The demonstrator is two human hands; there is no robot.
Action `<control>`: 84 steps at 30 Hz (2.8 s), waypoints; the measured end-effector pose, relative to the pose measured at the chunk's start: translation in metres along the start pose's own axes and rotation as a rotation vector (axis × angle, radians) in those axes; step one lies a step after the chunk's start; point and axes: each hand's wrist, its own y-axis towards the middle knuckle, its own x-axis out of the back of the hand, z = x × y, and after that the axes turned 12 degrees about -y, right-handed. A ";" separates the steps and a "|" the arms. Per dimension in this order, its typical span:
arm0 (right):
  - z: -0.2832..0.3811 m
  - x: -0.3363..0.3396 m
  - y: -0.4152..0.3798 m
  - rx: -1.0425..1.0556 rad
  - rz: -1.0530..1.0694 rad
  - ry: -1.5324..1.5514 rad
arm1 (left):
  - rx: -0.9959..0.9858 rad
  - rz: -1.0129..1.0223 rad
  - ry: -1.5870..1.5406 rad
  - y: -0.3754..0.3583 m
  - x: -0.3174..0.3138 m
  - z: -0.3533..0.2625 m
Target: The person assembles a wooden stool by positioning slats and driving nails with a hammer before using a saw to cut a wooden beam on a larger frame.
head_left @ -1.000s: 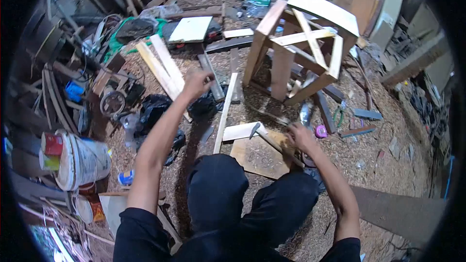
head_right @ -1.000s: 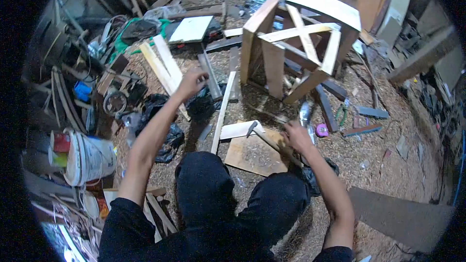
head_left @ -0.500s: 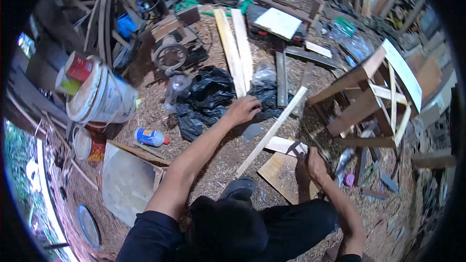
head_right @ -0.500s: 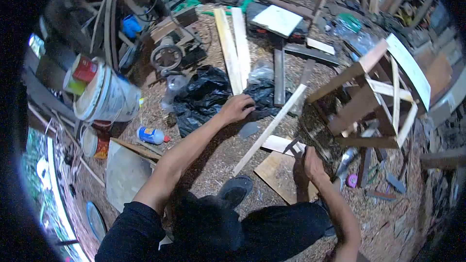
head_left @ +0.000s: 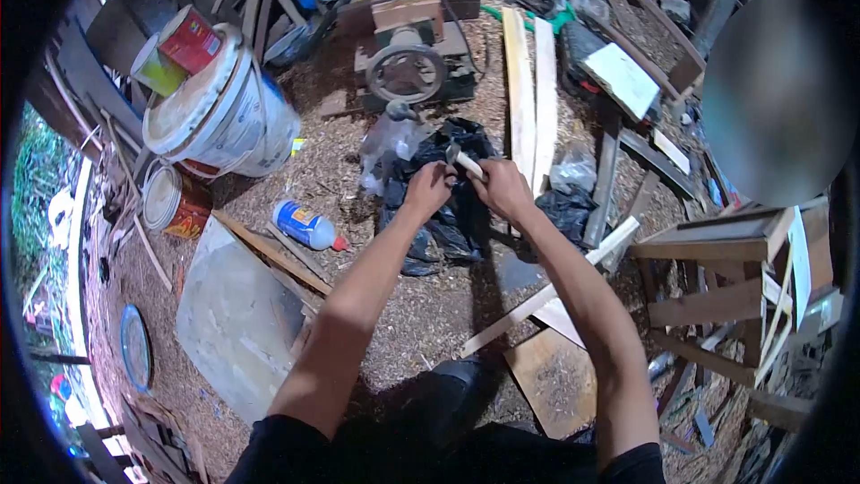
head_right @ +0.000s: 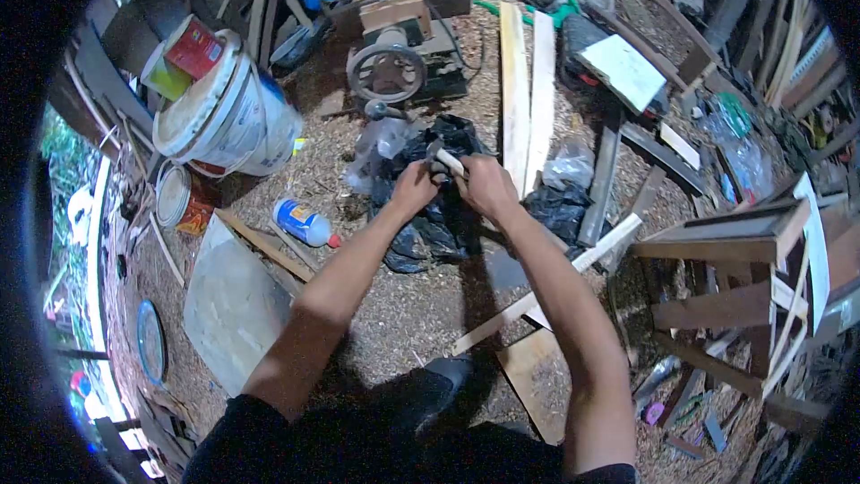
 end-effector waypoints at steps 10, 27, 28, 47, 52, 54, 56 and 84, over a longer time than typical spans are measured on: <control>-0.016 -0.068 0.028 -0.155 -0.011 -0.009 | -0.108 -0.003 0.304 0.007 -0.015 -0.001; -0.018 -0.027 0.024 -0.225 -0.143 0.336 | -0.284 -0.083 -0.102 0.013 -0.008 -0.033; -0.013 -0.011 0.020 -0.256 -0.146 0.337 | -0.304 -0.072 -0.097 0.013 -0.007 -0.046; -0.036 0.357 -0.249 -0.677 -0.608 -0.074 | -0.577 0.505 -0.656 -0.019 -0.143 -0.428; -0.072 0.377 -0.383 -1.070 -0.670 -0.128 | -0.584 0.833 -0.706 -0.071 -0.215 -0.484; -0.088 0.360 -0.415 -1.081 -0.749 -0.187 | -0.574 0.922 -0.732 -0.089 -0.244 -0.494; -0.096 0.349 -0.433 -1.215 -0.764 -0.129 | -0.634 0.934 -0.579 -0.101 -0.264 -0.501; -0.124 0.330 -0.437 -1.126 -0.663 -0.010 | -0.861 0.918 -0.404 -0.118 -0.309 -0.479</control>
